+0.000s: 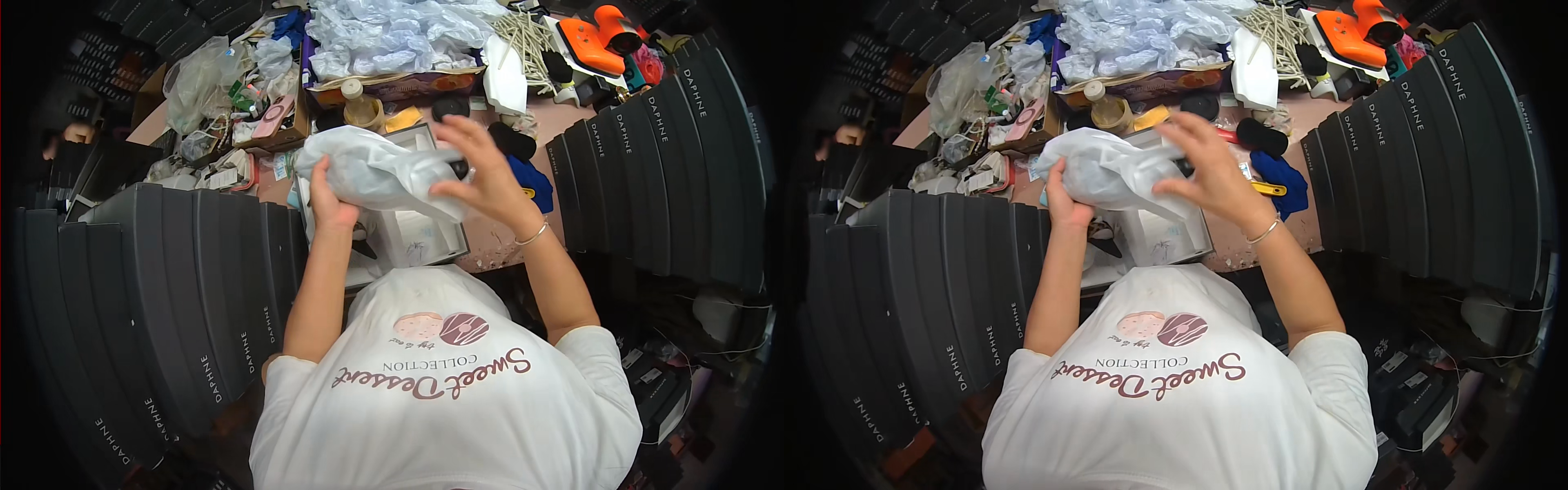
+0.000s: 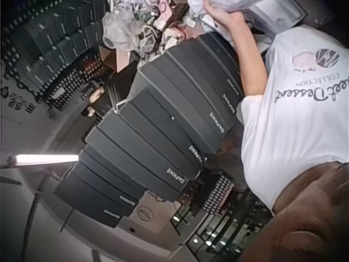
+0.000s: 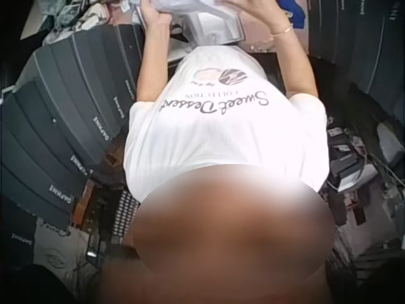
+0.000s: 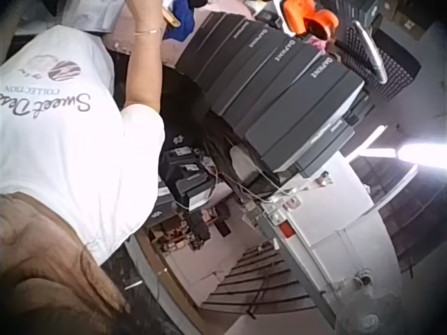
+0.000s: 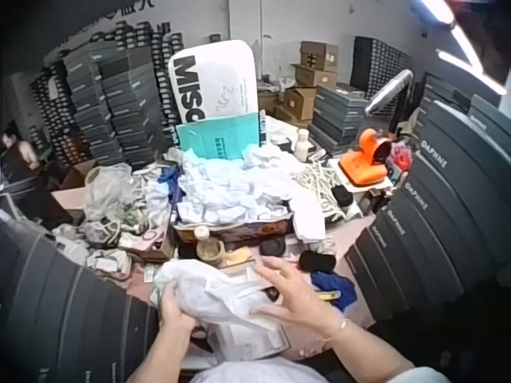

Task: Inspecting high-heeled shoes, wrapping them in protective materials, and placing them into shoeboxes at a factory workstation.

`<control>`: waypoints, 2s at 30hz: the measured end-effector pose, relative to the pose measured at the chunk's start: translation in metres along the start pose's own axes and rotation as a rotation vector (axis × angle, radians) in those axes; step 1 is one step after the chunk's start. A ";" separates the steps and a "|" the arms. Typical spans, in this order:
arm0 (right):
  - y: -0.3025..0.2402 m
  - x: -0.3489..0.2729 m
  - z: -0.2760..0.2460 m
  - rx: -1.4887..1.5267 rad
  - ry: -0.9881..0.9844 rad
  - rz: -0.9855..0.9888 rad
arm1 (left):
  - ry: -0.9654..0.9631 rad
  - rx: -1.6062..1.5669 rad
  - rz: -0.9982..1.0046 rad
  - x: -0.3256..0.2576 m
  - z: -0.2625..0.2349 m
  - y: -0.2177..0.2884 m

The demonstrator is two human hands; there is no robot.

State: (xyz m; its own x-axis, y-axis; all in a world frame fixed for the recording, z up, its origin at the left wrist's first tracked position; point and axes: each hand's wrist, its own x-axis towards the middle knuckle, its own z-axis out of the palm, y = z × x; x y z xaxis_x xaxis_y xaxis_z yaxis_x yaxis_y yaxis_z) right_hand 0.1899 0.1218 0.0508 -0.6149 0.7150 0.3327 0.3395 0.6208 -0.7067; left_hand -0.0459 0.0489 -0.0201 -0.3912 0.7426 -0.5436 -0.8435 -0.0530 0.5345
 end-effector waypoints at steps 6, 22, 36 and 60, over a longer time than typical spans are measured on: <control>0.010 -0.052 0.052 1.107 0.000 0.711 | 0.069 -0.020 0.276 -0.035 0.014 0.007; 0.058 -0.083 0.015 1.359 0.463 0.984 | -0.030 -0.066 0.483 -0.005 0.043 0.040; -0.005 -0.005 -0.045 0.488 -0.175 0.446 | -1.165 1.410 -0.141 -0.021 0.066 -0.017; -0.019 -0.016 0.032 0.513 -0.422 0.155 | -0.608 0.383 -0.407 -0.057 -0.028 -0.019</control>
State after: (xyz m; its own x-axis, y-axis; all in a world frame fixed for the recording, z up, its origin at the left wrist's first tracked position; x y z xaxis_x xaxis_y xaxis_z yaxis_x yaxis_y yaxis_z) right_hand 0.1703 0.0881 0.0386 -0.8464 0.5326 0.0052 0.1300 0.2160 -0.9677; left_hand -0.0179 -0.0112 -0.0179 0.2778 0.8922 -0.3560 -0.6491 0.4476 0.6152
